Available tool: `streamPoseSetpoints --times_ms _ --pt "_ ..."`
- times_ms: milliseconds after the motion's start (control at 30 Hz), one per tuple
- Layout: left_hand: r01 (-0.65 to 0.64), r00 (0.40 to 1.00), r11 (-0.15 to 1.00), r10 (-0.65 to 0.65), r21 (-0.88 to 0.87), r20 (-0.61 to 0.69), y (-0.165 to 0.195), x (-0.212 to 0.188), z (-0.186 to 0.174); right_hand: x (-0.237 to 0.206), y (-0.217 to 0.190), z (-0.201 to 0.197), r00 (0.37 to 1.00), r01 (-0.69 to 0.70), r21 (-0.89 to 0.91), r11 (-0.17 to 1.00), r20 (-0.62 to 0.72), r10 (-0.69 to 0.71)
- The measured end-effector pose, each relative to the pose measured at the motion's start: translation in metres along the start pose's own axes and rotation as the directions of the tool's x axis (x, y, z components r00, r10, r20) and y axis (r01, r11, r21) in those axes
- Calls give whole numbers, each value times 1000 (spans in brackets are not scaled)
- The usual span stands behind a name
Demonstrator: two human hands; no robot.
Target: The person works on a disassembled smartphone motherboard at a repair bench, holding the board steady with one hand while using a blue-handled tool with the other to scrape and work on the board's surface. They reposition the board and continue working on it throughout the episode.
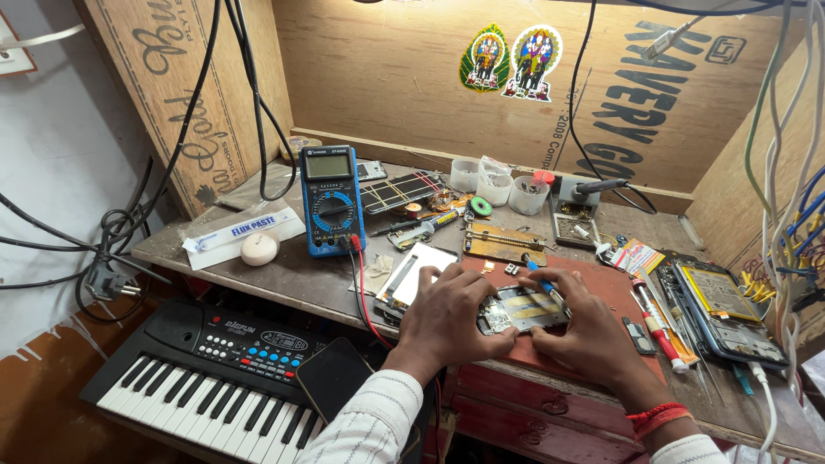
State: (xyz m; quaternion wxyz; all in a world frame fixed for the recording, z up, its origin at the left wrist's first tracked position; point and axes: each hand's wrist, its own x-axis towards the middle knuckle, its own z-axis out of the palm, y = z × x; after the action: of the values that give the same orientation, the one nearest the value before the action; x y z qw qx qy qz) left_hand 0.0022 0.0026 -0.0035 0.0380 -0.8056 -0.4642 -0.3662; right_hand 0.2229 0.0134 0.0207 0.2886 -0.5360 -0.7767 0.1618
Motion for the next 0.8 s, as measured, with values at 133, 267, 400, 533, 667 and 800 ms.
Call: streamPoseSetpoints --times_ms 133,267,400,533,667,800 --pt "-7 1000 1000 7 10 6 1 0 0 0 6 -5 989 149 261 954 -41 -143" --pt "3 1000 1000 -3 29 20 1 1 -1 1 12 -5 985 170 490 855 -80 -151" --pt "-11 1000 1000 11 19 -6 2 0 -2 -1 16 -4 982 159 450 879 -165 -94" --pt "14 999 999 -16 37 43 3 1 -3 -5 20 -6 939 148 531 834 -340 49" --pt "30 997 998 -34 47 75 3 1 -3 -9 27 -6 850 232 468 853 -524 57" --pt "8 1000 999 -9 35 22 2 0 -2 -10 35 -2 805 295 446 845 -592 32"
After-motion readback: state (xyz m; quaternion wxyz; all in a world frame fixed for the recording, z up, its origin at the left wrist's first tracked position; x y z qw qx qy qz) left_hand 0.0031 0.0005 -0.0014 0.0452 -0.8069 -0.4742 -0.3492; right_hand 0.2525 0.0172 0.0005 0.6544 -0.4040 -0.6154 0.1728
